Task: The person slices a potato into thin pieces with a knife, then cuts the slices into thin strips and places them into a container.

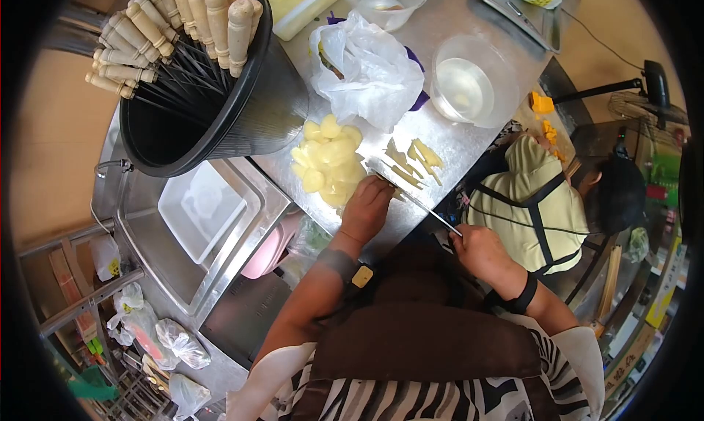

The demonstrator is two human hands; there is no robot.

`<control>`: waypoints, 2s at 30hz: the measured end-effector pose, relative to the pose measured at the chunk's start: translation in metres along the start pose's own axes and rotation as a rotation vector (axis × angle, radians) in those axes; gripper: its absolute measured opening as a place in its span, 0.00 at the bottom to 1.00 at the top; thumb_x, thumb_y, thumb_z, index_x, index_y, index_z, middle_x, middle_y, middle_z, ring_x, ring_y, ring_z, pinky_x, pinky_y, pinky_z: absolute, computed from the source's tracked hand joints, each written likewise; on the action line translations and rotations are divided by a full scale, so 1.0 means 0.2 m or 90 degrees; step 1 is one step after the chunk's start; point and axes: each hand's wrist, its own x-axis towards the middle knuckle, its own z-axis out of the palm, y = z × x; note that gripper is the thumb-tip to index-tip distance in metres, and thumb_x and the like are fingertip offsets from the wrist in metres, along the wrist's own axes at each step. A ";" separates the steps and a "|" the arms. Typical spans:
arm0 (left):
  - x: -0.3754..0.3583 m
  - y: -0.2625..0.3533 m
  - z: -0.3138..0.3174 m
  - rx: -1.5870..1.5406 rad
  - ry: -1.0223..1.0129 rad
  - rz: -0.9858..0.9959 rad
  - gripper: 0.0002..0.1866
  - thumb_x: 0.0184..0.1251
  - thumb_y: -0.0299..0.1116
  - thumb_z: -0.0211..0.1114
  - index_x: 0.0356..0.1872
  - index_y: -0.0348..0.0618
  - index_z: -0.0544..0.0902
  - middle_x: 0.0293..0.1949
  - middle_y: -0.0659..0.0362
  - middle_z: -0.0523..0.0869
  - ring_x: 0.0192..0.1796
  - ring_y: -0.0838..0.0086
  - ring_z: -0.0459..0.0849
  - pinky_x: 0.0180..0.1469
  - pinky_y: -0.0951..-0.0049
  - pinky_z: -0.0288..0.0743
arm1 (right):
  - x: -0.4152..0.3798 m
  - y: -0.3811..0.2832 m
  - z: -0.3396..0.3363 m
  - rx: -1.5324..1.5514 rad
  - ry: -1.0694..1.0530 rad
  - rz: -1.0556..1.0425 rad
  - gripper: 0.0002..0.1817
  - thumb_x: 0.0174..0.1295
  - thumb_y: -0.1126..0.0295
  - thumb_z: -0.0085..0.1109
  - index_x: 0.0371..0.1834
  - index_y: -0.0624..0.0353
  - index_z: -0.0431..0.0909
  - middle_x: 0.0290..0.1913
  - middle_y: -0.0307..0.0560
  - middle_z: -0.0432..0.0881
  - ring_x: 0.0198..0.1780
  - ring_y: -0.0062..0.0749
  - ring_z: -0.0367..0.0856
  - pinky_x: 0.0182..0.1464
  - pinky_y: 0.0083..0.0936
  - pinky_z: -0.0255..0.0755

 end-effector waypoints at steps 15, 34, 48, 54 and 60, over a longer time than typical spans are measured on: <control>0.01 0.01 0.02 0.061 0.020 0.038 0.09 0.52 0.20 0.65 0.36 0.42 0.84 0.40 0.55 0.82 0.46 0.58 0.81 0.48 0.60 0.75 | 0.08 0.03 0.05 0.000 0.027 -0.032 0.12 0.69 0.65 0.55 0.32 0.63 0.78 0.30 0.62 0.83 0.34 0.60 0.83 0.39 0.51 0.77; 0.08 0.04 0.03 0.028 0.054 -0.049 0.16 0.56 0.19 0.63 0.47 0.39 0.82 0.46 0.53 0.82 0.47 0.54 0.82 0.50 0.60 0.76 | 0.00 0.06 -0.02 0.019 0.085 -0.014 0.09 0.68 0.68 0.58 0.33 0.62 0.80 0.31 0.60 0.84 0.33 0.59 0.83 0.38 0.48 0.77; 0.20 0.03 -0.02 0.076 -0.214 -0.098 0.14 0.57 0.25 0.61 0.46 0.42 0.78 0.45 0.50 0.81 0.42 0.51 0.81 0.43 0.54 0.75 | -0.03 0.11 -0.01 0.057 0.116 0.023 0.11 0.68 0.66 0.59 0.32 0.62 0.80 0.29 0.62 0.82 0.33 0.62 0.81 0.38 0.51 0.76; 0.18 0.02 -0.02 0.135 -0.309 -0.096 0.14 0.56 0.25 0.61 0.46 0.43 0.77 0.40 0.52 0.80 0.39 0.56 0.82 0.43 0.58 0.73 | -0.11 0.10 -0.06 0.143 0.101 0.060 0.12 0.68 0.65 0.60 0.31 0.63 0.81 0.28 0.63 0.81 0.33 0.63 0.81 0.36 0.50 0.74; 0.07 0.06 -0.14 -0.008 -0.008 -0.128 0.14 0.58 0.19 0.62 0.45 0.43 0.80 0.45 0.51 0.83 0.45 0.54 0.84 0.47 0.58 0.78 | -0.18 0.17 -0.03 0.177 -0.033 0.089 0.13 0.67 0.62 0.61 0.32 0.62 0.83 0.27 0.63 0.82 0.33 0.63 0.81 0.37 0.48 0.75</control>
